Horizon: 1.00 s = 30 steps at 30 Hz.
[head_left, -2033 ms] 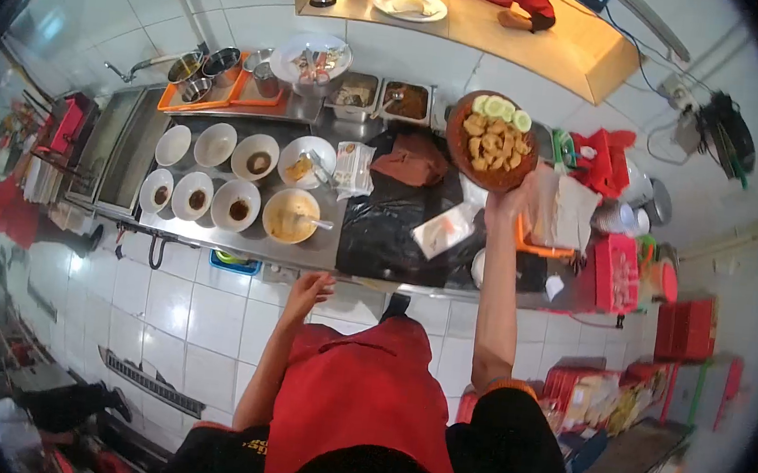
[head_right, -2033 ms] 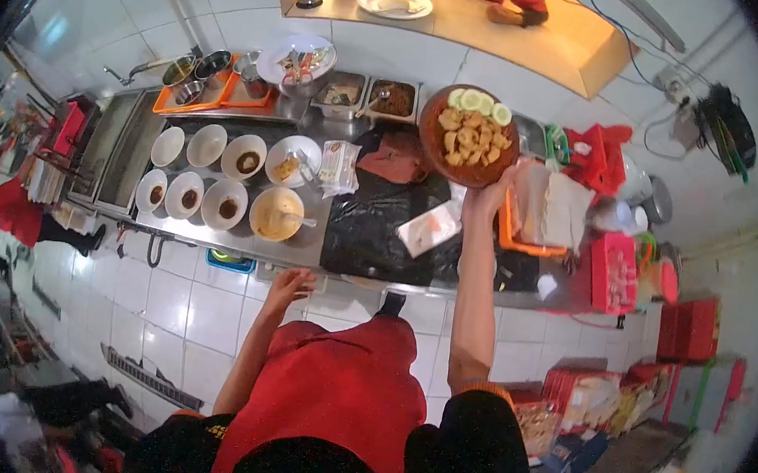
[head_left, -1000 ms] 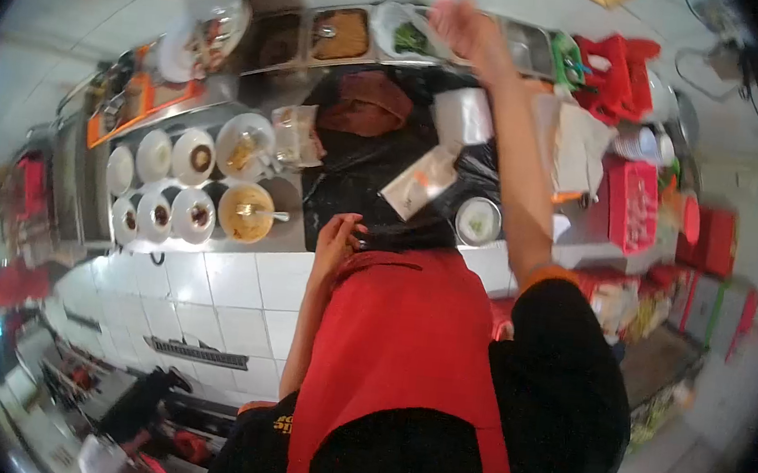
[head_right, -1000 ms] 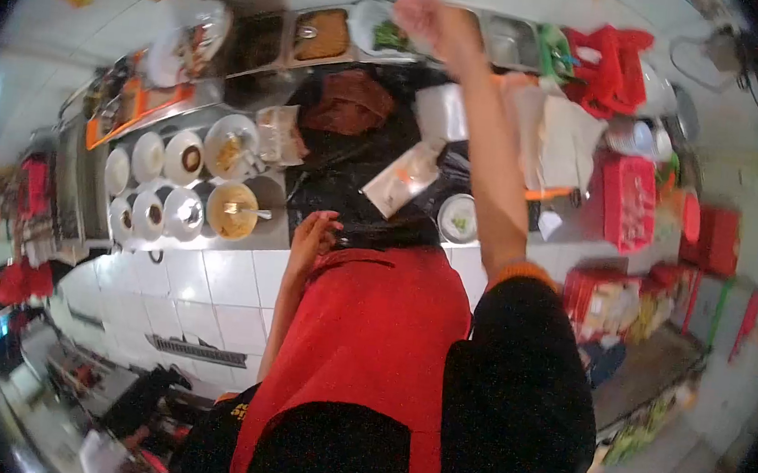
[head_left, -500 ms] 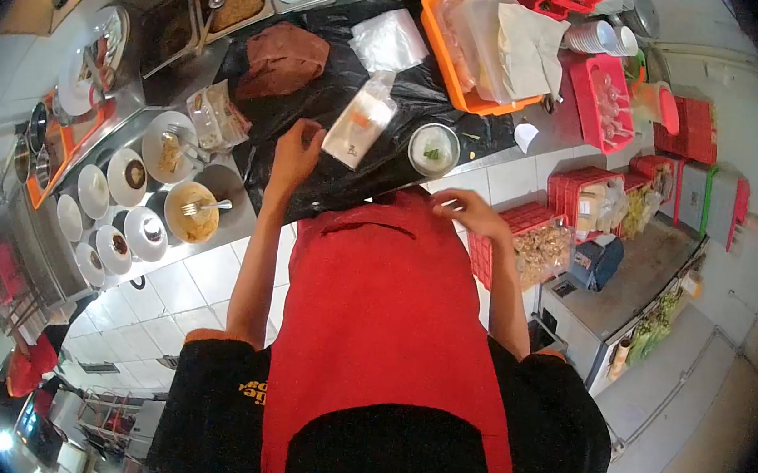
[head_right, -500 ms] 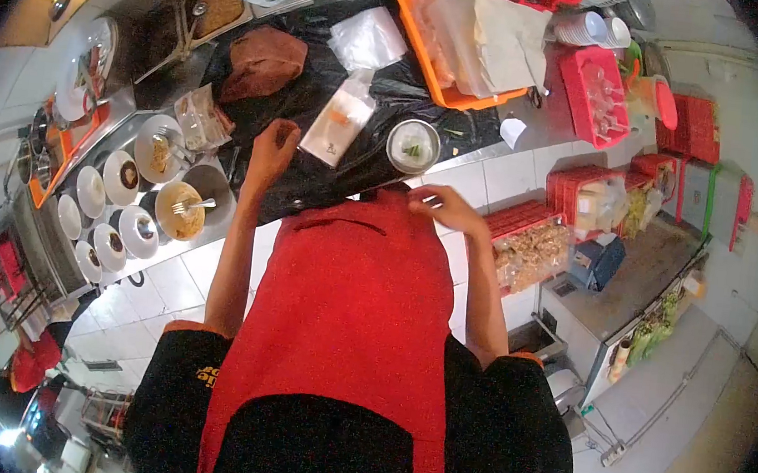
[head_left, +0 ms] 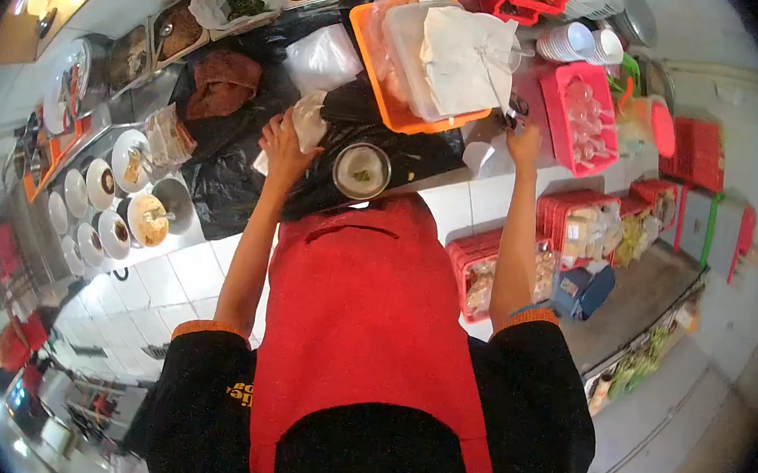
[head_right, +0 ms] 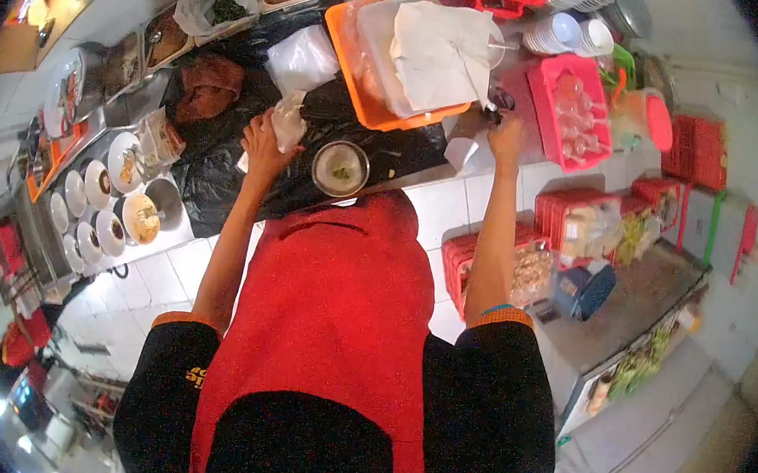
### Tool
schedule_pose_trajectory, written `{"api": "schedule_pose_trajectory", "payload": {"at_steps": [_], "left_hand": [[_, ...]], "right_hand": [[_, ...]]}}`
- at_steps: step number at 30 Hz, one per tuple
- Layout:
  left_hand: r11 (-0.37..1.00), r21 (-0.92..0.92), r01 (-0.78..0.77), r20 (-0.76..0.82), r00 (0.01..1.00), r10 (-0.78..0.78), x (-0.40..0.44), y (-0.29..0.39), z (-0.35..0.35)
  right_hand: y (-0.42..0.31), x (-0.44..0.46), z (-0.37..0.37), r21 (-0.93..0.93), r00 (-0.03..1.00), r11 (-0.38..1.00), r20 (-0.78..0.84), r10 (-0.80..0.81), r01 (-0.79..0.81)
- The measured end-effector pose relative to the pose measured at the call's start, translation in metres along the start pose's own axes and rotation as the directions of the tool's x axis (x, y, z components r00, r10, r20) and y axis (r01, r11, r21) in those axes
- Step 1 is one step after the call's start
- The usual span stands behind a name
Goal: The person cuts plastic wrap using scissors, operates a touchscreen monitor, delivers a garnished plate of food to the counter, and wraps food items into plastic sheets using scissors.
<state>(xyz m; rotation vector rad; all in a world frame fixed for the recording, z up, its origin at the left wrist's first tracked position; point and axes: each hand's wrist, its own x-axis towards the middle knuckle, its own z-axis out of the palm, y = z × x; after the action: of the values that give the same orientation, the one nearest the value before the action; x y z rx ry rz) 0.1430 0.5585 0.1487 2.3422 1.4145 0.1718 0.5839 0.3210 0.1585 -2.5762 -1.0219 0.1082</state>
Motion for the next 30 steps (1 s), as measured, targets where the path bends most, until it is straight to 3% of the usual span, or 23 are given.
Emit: {"api": "schedule_pose_trajectory", "payload": {"at_steps": [3, 5, 7, 9, 11, 13, 15, 17, 20, 21, 22, 23, 24, 25, 26, 27, 29, 30], "left_hand": [[0.995, 0.036, 0.094, -0.003, 0.996, -0.094, -0.005, 0.009, 0.008], [0.991, 0.052, 0.125, -0.041, 0.992, -0.123, -0.007, 0.010, 0.013], [0.991, 0.010, 0.134, -0.059, 0.989, -0.133, -0.005, 0.006, 0.017], [0.987, -0.004, 0.162, -0.065, 0.985, -0.162, -0.003, 0.004, 0.019], [0.988, -0.018, 0.152, -0.085, 0.985, -0.153, -0.005, 0.001, 0.021], [0.990, 0.010, 0.138, -0.090, 0.987, -0.136, 0.001, -0.003, 0.026], [0.995, 0.015, 0.094, -0.118, 0.989, -0.092, -0.001, -0.001, 0.020], [0.994, -0.061, 0.092, -0.076, 0.992, -0.096, 0.000, -0.001, 0.018], [0.986, -0.098, 0.133, -0.092, 0.986, -0.142, 0.001, -0.008, 0.022], [0.985, -0.101, 0.140, -0.103, 0.983, -0.150, -0.001, -0.011, 0.023], [0.979, -0.147, 0.140, -0.108, 0.982, -0.157, -0.002, -0.016, 0.024], [0.970, -0.195, 0.144, -0.113, 0.979, -0.168, -0.005, -0.021, 0.023], [0.967, -0.199, 0.158, -0.130, 0.974, -0.186, -0.005, -0.024, 0.018], [0.947, -0.267, 0.180, -0.085, 0.974, -0.209, -0.005, -0.024, 0.010], [0.920, -0.334, 0.205, -0.034, 0.973, -0.230, -0.008, -0.023, 0.002], [0.915, -0.338, 0.220, -0.042, 0.968, -0.248, -0.009, -0.022, -0.008], [0.917, -0.352, 0.188, -0.108, 0.965, -0.239, -0.015, -0.017, -0.026], [0.914, -0.355, 0.195, -0.107, 0.963, -0.247, -0.018, -0.017, -0.032]], "right_hand": [[-0.006, 0.030, -0.014, 0.014, 0.985, 1.000, 0.175, -0.010, 0.007], [0.023, 0.047, 0.016, 0.443, 0.974, 0.884, 0.086, -0.210, 0.152], [0.044, 0.051, 0.022, 0.402, 0.959, 0.913, 0.229, -0.169, 0.065], [0.041, 0.049, 0.028, 0.578, 0.963, 0.815, 0.198, -0.182, 0.035], [0.012, 0.052, -0.016, 0.367, 0.903, 0.930, 0.405, -0.141, -0.020], [0.070, 0.059, 0.030, 0.630, 0.935, 0.773, 0.230, -0.271, 0.069], [0.076, 0.056, 0.024, 0.586, 0.927, 0.804, 0.237, -0.289, 0.101], [0.079, 0.050, 0.024, 0.453, 0.948, 0.891, 0.294, -0.123, -0.025], [0.066, 0.034, -0.010, 0.273, 0.961, 0.962, 0.256, -0.103, 0.031], [0.069, 0.025, -0.017, 0.323, 0.964, 0.947, 0.252, -0.087, 0.001], [0.085, 0.011, -0.017, 0.374, 0.965, 0.927, 0.250, -0.076, -0.024], [0.116, -0.009, -0.003, 0.671, 0.972, 0.725, 0.235, -0.012, -0.153], [0.109, -0.019, -0.024, 0.618, 0.925, 0.737, 0.379, 0.025, -0.273], [0.092, -0.032, -0.036, 0.685, 0.955, 0.701, 0.295, -0.023, -0.195], [0.060, -0.041, -0.058, 0.748, 0.956, 0.627, 0.293, -0.018, -0.217], [0.028, -0.043, -0.072, 0.747, 0.953, 0.630, 0.299, -0.037, -0.210], [-0.016, -0.050, -0.098, 0.871, 0.956, 0.438, 0.282, -0.077, -0.222], [-0.031, -0.046, -0.104, 0.871, 0.935, 0.433, 0.321, -0.147, -0.231]]}}
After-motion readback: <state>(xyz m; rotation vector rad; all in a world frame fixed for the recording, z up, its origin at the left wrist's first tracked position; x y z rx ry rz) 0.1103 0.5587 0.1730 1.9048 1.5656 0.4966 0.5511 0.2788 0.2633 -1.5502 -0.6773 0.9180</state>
